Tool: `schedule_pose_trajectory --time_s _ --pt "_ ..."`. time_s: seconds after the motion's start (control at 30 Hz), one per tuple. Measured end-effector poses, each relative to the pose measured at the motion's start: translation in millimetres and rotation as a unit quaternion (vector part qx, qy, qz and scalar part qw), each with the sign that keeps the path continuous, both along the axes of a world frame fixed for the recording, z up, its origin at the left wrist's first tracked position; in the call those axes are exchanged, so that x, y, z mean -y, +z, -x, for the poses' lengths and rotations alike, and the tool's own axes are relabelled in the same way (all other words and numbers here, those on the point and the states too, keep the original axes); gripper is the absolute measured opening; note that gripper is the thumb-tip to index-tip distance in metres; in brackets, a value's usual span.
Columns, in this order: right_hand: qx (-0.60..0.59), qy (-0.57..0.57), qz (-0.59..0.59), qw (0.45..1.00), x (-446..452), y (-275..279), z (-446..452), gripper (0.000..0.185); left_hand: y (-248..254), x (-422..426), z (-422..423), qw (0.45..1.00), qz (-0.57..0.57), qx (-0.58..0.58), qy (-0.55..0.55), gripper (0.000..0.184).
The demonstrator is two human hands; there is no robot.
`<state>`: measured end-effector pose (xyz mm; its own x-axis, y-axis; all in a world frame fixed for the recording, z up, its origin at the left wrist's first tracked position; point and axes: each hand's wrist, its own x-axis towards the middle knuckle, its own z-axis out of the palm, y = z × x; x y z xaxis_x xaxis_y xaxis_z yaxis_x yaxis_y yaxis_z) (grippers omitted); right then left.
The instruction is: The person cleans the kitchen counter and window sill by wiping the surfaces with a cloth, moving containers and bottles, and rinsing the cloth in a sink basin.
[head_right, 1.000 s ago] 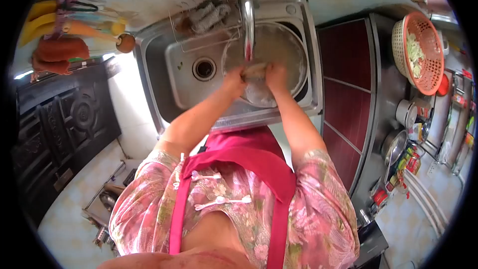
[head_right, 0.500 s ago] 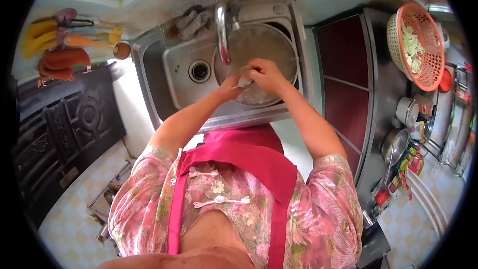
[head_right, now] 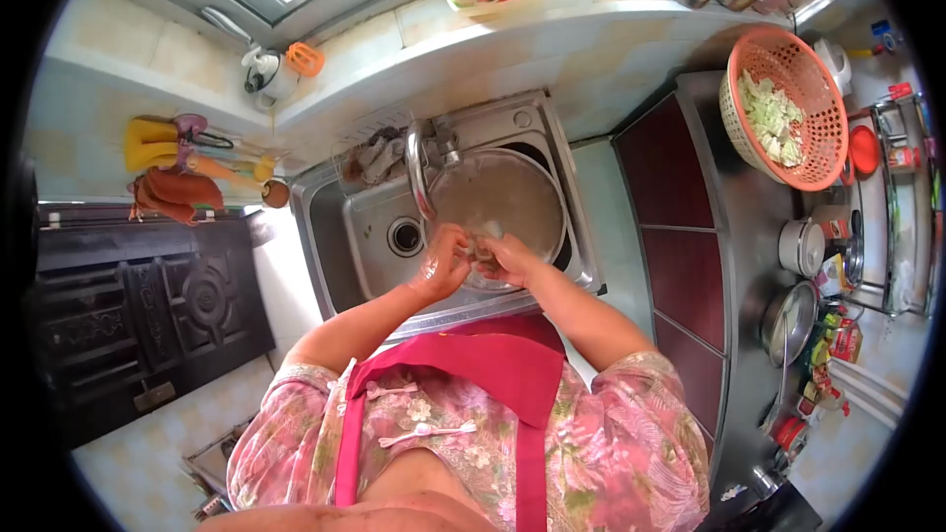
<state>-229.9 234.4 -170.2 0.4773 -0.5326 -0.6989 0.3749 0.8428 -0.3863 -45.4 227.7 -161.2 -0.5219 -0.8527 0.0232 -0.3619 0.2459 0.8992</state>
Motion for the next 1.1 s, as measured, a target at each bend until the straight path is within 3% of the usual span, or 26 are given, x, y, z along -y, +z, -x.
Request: schedule_pose_trajectory --time_s 0.1,0.2,0.27,0.37,0.4,0.5,0.57,0.6,0.7,0.77,0.8,0.9,0.97,1.03,1.1 --pt "0.023 0.150 0.032 0.988 16 43 8 0.008 60 21 16 0.942 0.289 0.096 -0.139 0.045" --pt "0.033 0.207 0.073 0.975 19 62 12 0.006 56 33 19 0.936 0.234 0.122 -0.233 0.036" --pt "0.046 0.219 0.083 0.971 23 61 13 0.011 44 42 26 0.933 0.205 0.197 -0.222 0.032" --pt "-0.155 0.328 0.111 0.925 31 55 5 0.010 44 50 35 0.919 0.142 0.301 -0.210 0.026" --pt "-0.187 0.314 0.126 0.922 32 66 -2 0.007 45 53 37 0.912 0.120 0.333 -0.209 0.024" --pt "-0.315 0.347 0.270 0.841 38 59 -6 0.022 21 59 35 0.886 0.115 0.395 -0.214 0.019" --pt "-0.410 0.402 0.450 0.684 39 -7 1 0.024 28 57 35 0.911 0.053 0.370 -0.175 0.021" --pt "-0.446 0.418 0.530 0.587 42 -2 -2 0.026 35 56 35 0.921 0.022 0.358 -0.154 0.021" --pt "-0.543 0.391 0.496 0.553 43 31 1 0.024 51 48 42 0.926 -0.035 0.359 -0.113 0.020" --pt "-0.537 0.410 0.536 0.507 48 49 2 0.025 8 41 37 0.962 -0.060 0.249 -0.097 0.022" --pt "-0.533 0.419 0.555 0.483 48 52 3 0.026 13 40 38 0.975 -0.072 0.192 -0.088 0.023" --pt "-0.524 0.338 0.630 0.463 42 49 6 0.025 39 37 34 0.899 -0.423 0.107 -0.032 0.033" --pt "-0.533 0.302 0.602 0.512 37 72 5 0.026 46 39 27 0.862 -0.507 0.011 -0.012 0.041" --pt "-0.519 0.248 0.610 0.545 31 88 7 0.028 59 40 18 0.887 -0.460 -0.031 -0.007 0.045" --pt "-0.481 0.173 0.650 0.562 27 94 18 0.029 73 41 8 0.960 -0.279 -0.008 -0.018 0.044"
